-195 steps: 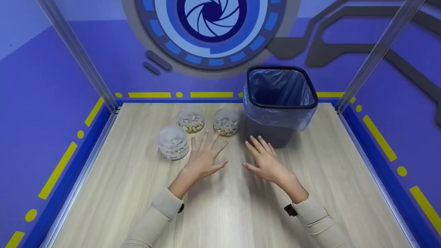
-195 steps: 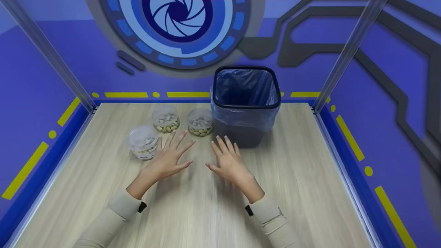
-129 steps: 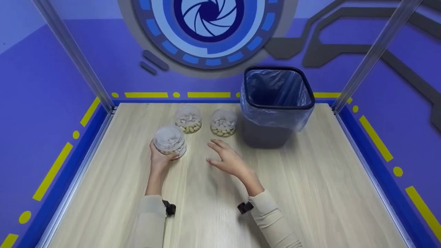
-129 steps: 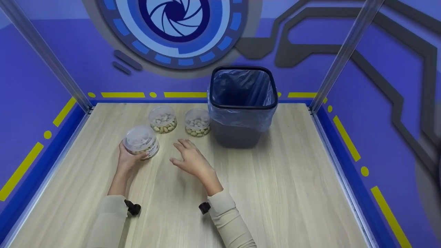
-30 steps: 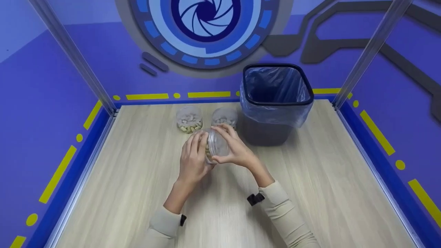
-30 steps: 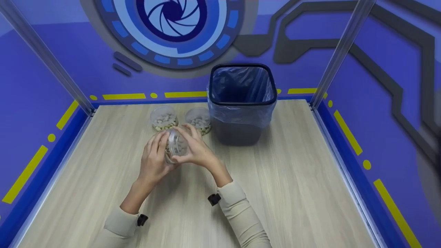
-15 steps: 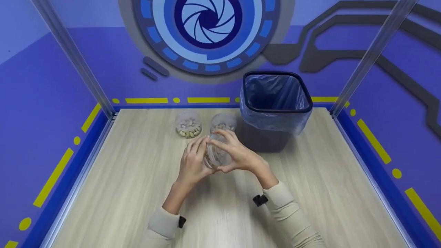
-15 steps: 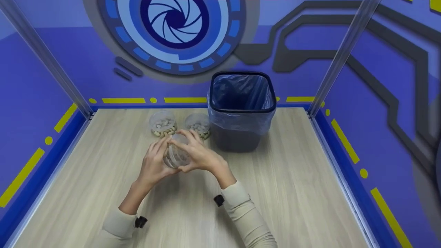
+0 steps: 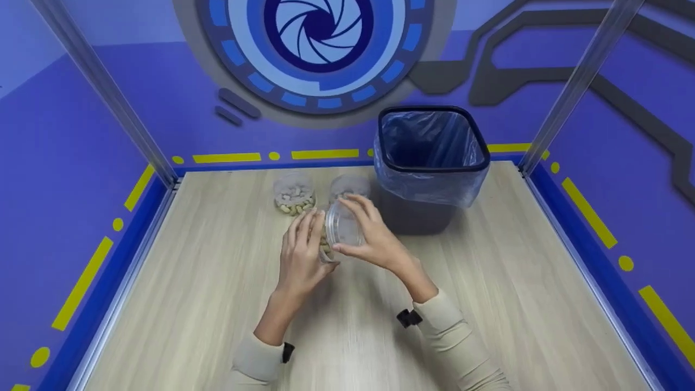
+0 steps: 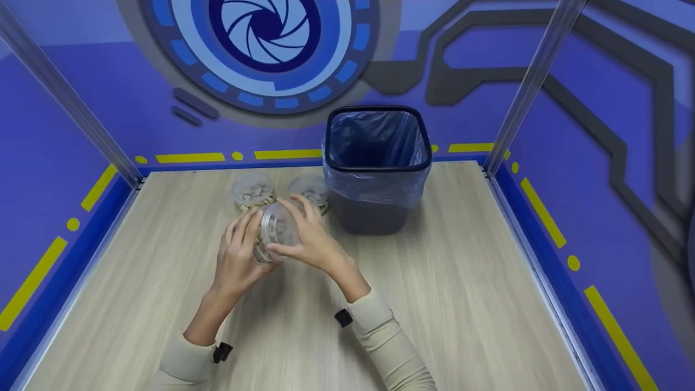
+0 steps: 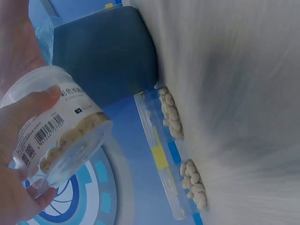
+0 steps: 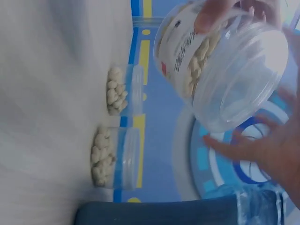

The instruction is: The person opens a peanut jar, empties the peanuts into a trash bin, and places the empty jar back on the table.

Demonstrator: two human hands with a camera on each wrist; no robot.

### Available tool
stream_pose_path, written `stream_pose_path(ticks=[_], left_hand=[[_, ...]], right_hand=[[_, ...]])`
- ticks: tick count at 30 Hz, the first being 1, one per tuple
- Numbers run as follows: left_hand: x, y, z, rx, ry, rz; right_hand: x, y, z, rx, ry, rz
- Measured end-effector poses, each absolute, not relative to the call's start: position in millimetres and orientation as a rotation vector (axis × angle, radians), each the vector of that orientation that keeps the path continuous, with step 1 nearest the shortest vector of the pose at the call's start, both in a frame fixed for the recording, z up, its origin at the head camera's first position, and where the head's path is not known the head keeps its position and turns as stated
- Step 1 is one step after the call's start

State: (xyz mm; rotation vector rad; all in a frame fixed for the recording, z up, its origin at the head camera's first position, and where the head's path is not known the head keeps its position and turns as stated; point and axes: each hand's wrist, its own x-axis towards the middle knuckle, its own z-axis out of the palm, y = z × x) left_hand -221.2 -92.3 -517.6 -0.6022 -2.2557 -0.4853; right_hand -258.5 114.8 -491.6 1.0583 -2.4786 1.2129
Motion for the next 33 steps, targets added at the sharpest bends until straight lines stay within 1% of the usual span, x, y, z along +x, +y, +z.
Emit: stream_pose_path(ticks=[4, 8, 11, 17, 21, 24, 30, 33], left_hand=[[-221, -92, -517, -0.593, -2.238, -0.418], [-222, -90, -518, -0.62, -2.211, -0.377], [-221, -90, -520, -0.622, -2.211, -0.41], [-220, -93, -520, -0.613, -2.22, -0.491], [-221, -92, -518, -0.607, -2.234, -0.487], [-221, -90, -517, -0.608, -2.238, -0.479], [-219, -86, -515, -0.622, -2.246, -0.445], [-219, -87, -516, -0.62, -2.252, -0.451]], right_hand=[[-253, 110, -491, 0.85, -2.56, 1.355], [-251, 111, -491, 0.753, -2.582, 1.464], [-252, 113, -491, 0.788, -2.566, 1.448], [-255, 116, -490, 1.036, -2.482, 1.265], [-258, 119, -490, 1.114, -2.464, 1.252], [-257, 120, -488, 1.087, -2.495, 1.308], [-255, 119, -487, 0.852, -2.586, 1.415], [-254, 119, -488, 0.87, -2.571, 1.391]])
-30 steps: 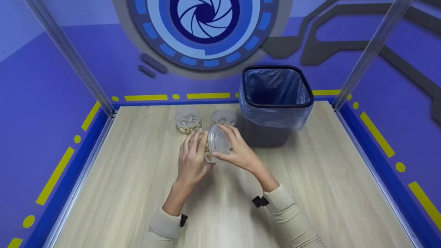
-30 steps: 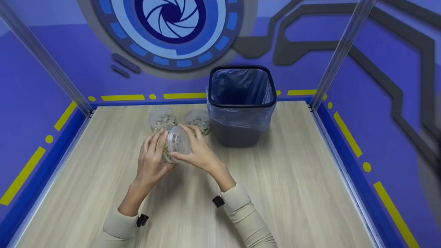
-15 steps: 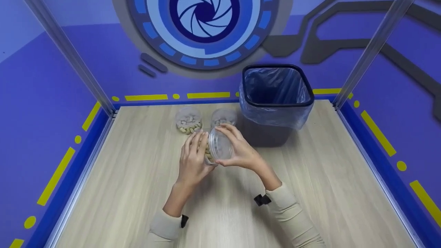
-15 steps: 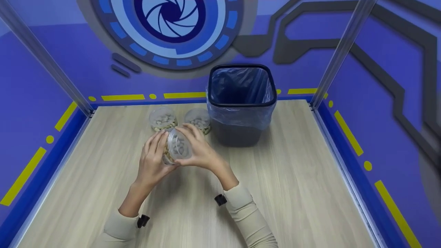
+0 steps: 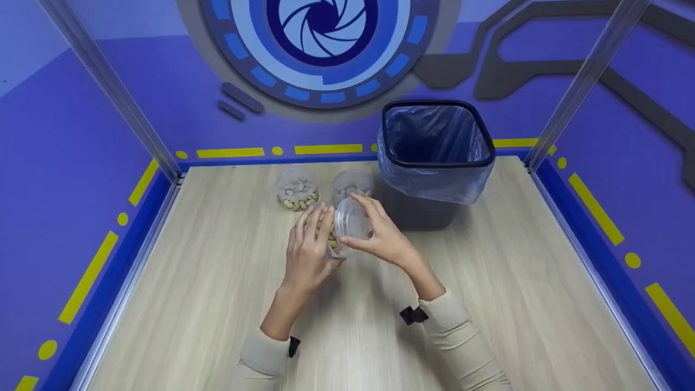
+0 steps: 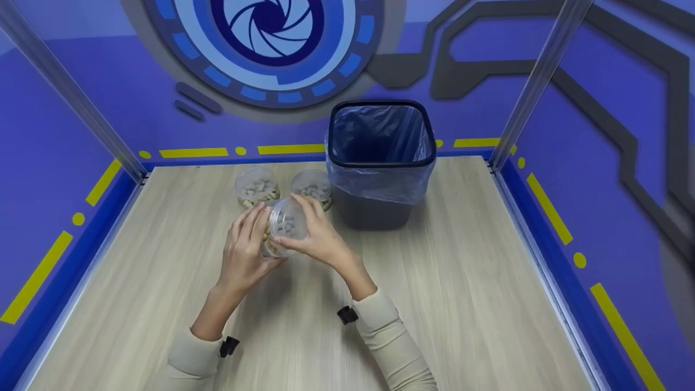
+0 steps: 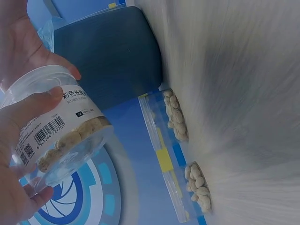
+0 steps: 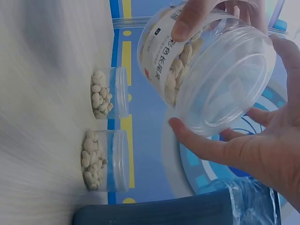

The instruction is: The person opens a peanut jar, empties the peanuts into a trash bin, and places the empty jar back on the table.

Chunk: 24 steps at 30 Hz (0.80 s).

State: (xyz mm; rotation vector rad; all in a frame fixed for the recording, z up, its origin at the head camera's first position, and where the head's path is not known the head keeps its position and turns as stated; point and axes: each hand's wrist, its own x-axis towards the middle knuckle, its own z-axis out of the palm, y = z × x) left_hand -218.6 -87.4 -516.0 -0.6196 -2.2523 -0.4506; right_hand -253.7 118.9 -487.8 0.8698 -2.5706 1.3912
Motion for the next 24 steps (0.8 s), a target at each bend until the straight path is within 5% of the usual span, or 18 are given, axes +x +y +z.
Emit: stream_pose_path(ticks=[9, 19, 24], left_hand=[[-215, -90, -521, -0.618, -2.282, -0.498], [-218, -86, -519, -0.629, -2.266, -0.454], [-215, -87, -522, -0.619, -2.265, -0.469]], right_hand=[[-258, 129, -492, 1.19, -2.501, 1.21], [-249, 119, -487, 0.826, -2.635, 1.394], [-248, 121, -487, 0.954, -2.589, 1.36]])
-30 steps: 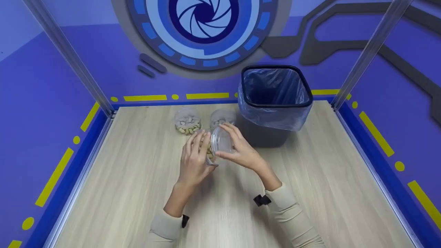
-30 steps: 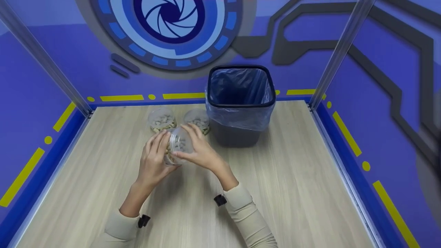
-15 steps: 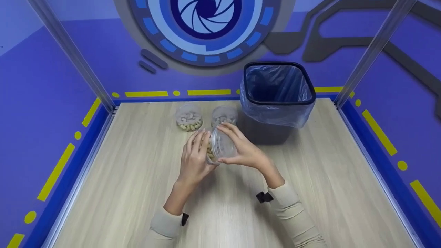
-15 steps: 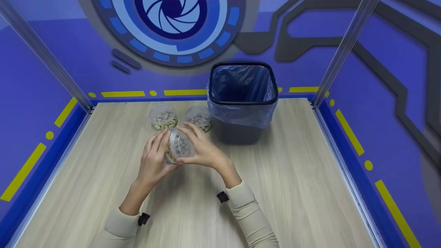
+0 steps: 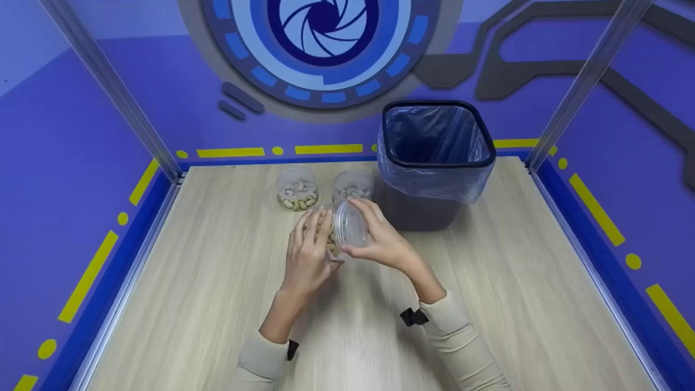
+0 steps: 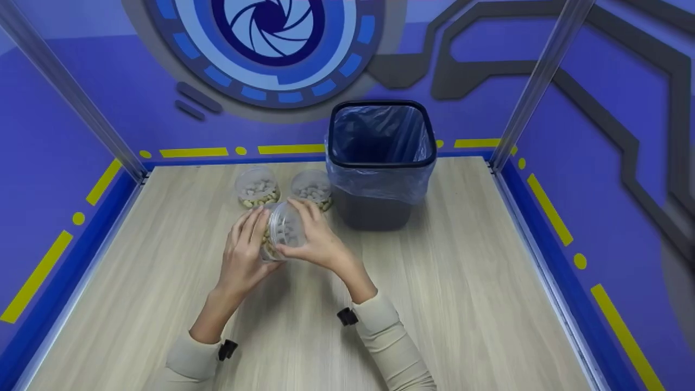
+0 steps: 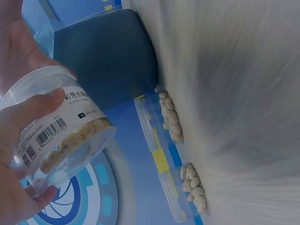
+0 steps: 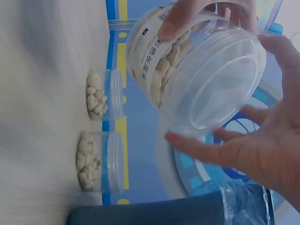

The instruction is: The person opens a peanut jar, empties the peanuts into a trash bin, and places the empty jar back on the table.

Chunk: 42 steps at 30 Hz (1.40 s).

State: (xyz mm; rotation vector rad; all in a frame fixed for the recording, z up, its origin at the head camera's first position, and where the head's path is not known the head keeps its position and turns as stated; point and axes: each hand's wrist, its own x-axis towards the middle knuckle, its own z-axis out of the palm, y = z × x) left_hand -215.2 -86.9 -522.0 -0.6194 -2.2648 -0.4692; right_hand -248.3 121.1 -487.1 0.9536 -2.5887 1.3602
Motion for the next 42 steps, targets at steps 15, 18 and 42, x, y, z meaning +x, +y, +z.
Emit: stream_pose_path(ticks=[15, 18, 42], left_hand=[[-213, -84, -528, -0.614, -2.297, -0.461], [-213, -85, -532, -0.603, -2.289, -0.503], [-217, -120, -534, -0.359, -2.256, -0.843]], right_hand=[[-251, 120, -498, 0.941, -2.559, 1.386], [-252, 123, -500, 1.068, -2.508, 1.281], [-272, 130, -558, 0.772, -2.4, 1.749]])
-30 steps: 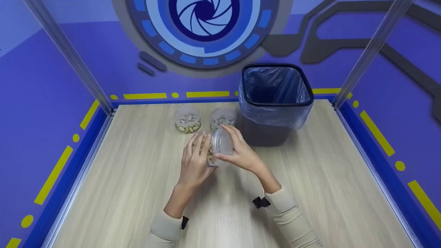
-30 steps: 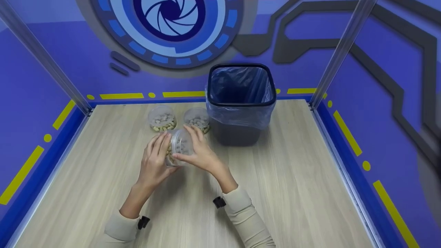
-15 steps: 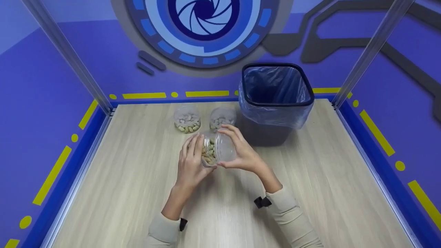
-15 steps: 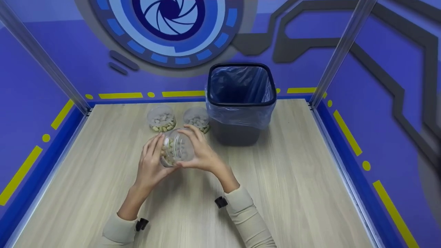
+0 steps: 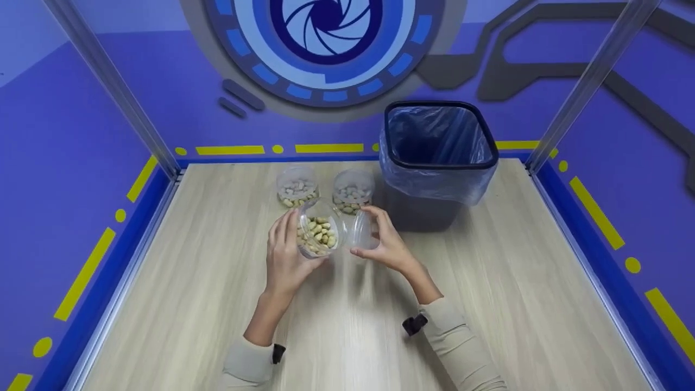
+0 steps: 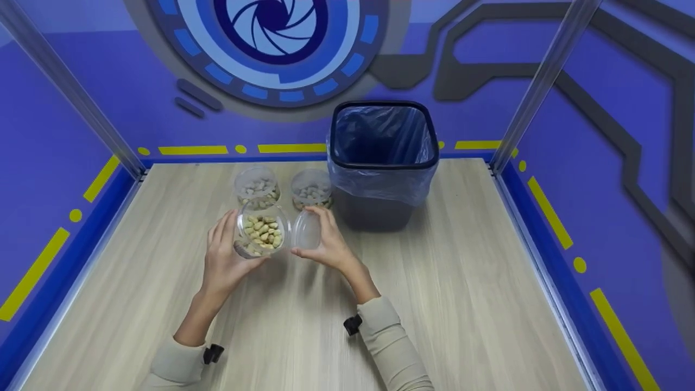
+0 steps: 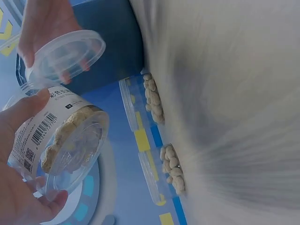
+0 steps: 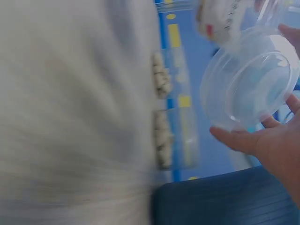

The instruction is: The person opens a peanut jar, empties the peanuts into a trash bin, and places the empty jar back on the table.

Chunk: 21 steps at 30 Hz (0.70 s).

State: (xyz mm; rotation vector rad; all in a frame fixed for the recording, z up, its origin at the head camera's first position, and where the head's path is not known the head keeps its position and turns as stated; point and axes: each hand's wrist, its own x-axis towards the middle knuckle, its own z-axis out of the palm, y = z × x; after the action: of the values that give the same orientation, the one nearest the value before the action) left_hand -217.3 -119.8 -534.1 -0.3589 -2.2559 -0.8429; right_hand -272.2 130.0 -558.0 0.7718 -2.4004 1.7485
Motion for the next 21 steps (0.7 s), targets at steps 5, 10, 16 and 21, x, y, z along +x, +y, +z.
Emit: stream_pose_path(ticks=[5, 10, 16, 21], left_hand=[[-218, -125, -533, -0.325, -2.253, -0.878], [-219, -127, -534, -0.314, -2.276, -0.88], [-218, -127, -536, -0.303, -2.29, -0.874], [-219, -126, -537, -0.311, -2.275, -0.87]], right_hand=[[-272, 128, -576, 0.688, -2.356, 2.096], [-281, 124, -608, 0.679, -2.263, 2.257], [-286, 122, -616, 0.739, -2.178, 2.426], [-292, 128, -616, 0.76, -2.129, 2.501]])
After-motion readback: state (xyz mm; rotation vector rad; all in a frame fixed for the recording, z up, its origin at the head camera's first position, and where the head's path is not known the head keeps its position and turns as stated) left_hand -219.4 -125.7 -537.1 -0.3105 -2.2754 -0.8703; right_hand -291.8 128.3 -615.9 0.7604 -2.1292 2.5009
